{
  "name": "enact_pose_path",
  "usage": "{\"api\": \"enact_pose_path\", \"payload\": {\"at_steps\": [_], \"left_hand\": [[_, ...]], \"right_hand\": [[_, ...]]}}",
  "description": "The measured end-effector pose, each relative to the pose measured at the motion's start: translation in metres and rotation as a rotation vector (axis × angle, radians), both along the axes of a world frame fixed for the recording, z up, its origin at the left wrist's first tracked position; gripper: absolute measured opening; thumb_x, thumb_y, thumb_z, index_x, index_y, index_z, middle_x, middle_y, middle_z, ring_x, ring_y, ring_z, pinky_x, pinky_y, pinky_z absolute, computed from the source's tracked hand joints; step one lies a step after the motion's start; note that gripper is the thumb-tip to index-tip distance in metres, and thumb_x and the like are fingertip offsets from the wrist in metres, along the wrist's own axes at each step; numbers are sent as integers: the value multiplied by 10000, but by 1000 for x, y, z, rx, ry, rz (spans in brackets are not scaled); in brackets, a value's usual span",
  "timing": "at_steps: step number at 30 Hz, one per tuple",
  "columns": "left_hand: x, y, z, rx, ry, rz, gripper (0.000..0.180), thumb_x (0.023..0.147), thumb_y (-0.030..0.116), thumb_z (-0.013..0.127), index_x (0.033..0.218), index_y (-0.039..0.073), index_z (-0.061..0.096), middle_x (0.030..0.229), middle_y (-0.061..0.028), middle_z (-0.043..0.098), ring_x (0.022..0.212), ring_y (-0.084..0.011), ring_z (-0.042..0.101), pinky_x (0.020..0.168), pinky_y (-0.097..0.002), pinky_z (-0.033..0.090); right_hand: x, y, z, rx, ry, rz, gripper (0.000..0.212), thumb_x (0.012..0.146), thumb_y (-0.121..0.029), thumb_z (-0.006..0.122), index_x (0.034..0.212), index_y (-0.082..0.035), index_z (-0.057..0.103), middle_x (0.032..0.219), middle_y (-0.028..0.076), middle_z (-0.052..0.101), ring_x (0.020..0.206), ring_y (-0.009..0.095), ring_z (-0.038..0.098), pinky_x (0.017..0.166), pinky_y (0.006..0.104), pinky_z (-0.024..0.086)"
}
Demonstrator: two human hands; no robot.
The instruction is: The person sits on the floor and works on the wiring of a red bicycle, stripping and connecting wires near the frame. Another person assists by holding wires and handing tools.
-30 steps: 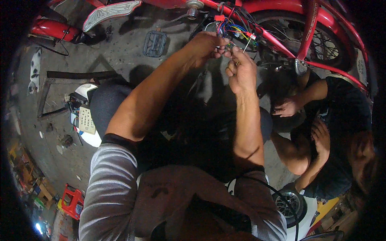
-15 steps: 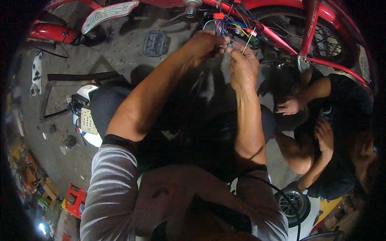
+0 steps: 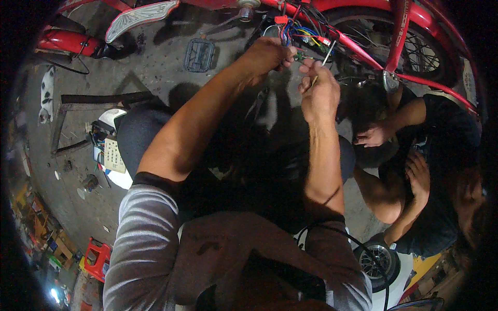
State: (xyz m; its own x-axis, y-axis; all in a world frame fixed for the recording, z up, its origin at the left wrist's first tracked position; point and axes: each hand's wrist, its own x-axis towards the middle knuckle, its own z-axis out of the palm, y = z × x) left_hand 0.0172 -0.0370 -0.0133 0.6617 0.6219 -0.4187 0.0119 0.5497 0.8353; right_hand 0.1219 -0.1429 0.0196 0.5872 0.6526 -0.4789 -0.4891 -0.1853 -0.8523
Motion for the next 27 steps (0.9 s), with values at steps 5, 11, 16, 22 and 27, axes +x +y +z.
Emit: {"api": "enact_pose_path", "payload": {"at_steps": [5, 11, 16, 22, 27], "left_hand": [[3, -3, 5, 37, 76, 31, 166, 814, 205, 686, 792, 45, 648, 709, -33, 616, 634, -97, 542, 551, -233, 406], [5, -6, -7, 115, -5, 80, 204, 814, 233, 678, 821, 30, 664, 716, -31, 621, 655, -87, 543, 574, -230, 418], [8, -7, -20, 182, -106, 100, 170, 804, 198, 654, 815, 28, 658, 693, -30, 613, 639, -86, 540, 594, -238, 428], [10, -11, -18, 191, -139, 137, 105, 796, 140, 639, 781, 36, 643, 672, -30, 604, 594, -99, 541, 529, -246, 407], [8, -10, -9, 200, -31, 92, 106, 822, 135, 621, 797, 35, 644, 666, -28, 603, 587, -100, 543, 512, -244, 398]], "right_hand": [[10, -8, 24, -65, -279, 15, 315, 943, -283, 498, 1005, -2, 627, 812, 26, 595, 604, 87, 455, 565, 231, 387], [-4, -18, 19, 112, -312, -34, 195, 922, -138, 554, 1004, 36, 589, 867, 75, 612, 735, 142, 604, 662, 266, 502], [-8, -17, 5, 201, -417, -69, 144, 901, -41, 565, 1007, 56, 564, 913, 117, 640, 839, 176, 653, 759, 263, 533], [-5, -15, -2, 205, -425, -8, 157, 900, -32, 556, 1017, 69, 529, 982, 170, 626, 906, 227, 648, 848, 341, 536], [-5, -12, -5, 187, -498, 54, 141, 899, -24, 548, 1001, 71, 529, 970, 172, 632, 912, 222, 647, 858, 344, 532]]}}
